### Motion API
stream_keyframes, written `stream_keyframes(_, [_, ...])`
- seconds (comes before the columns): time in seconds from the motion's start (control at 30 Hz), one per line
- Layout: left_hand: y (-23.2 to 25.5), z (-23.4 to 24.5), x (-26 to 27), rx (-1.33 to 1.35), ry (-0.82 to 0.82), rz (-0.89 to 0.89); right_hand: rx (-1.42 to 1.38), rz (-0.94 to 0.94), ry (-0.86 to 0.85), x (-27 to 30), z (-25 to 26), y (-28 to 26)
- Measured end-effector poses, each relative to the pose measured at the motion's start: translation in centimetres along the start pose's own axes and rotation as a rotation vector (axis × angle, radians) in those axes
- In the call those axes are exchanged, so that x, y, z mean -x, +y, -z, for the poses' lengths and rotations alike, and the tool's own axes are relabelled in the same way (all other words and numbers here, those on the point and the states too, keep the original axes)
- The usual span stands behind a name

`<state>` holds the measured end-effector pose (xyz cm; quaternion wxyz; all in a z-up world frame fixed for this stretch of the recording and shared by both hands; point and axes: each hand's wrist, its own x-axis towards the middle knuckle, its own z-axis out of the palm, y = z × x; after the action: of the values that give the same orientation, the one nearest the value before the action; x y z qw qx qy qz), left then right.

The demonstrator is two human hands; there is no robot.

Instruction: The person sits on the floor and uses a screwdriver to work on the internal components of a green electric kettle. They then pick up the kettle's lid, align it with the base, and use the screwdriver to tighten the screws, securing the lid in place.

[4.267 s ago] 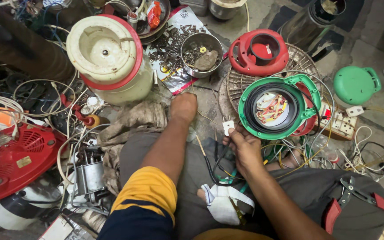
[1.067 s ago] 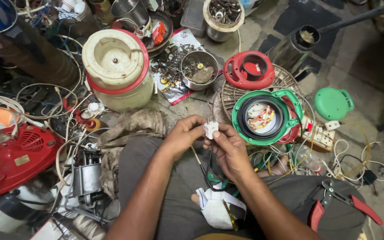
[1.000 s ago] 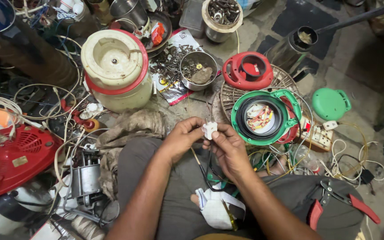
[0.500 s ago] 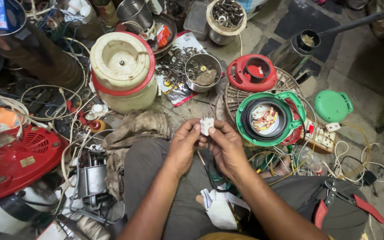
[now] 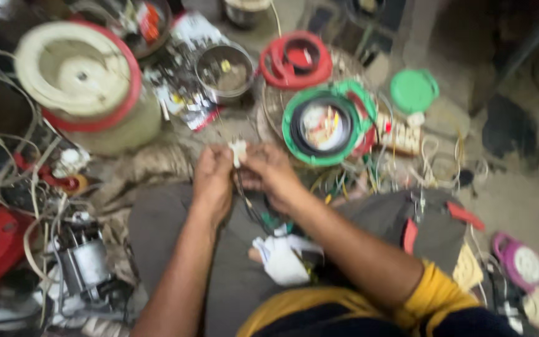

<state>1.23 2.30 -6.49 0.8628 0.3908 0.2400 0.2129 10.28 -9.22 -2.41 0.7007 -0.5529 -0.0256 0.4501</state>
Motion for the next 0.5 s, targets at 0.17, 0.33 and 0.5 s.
stream_keyframes(0.17, [-1.2, 0.3, -1.9, 0.046, -0.09, -0.137, 0.472, 0.113, -0.051, 1.2, 4.2, -2.1])
stream_keyframes(0.33, [0.3, 0.6, -2.8, 0.114, -0.072, -0.137, 0.765, 0.343, 0.07, 9.9, 9.9, -4.5])
stream_keyframes(0.5, [0.0, 0.7, -2.8, 0.035, -0.022, -0.091, 1.222, -0.032, -0.057, 17.4, 11.4, -1.6])
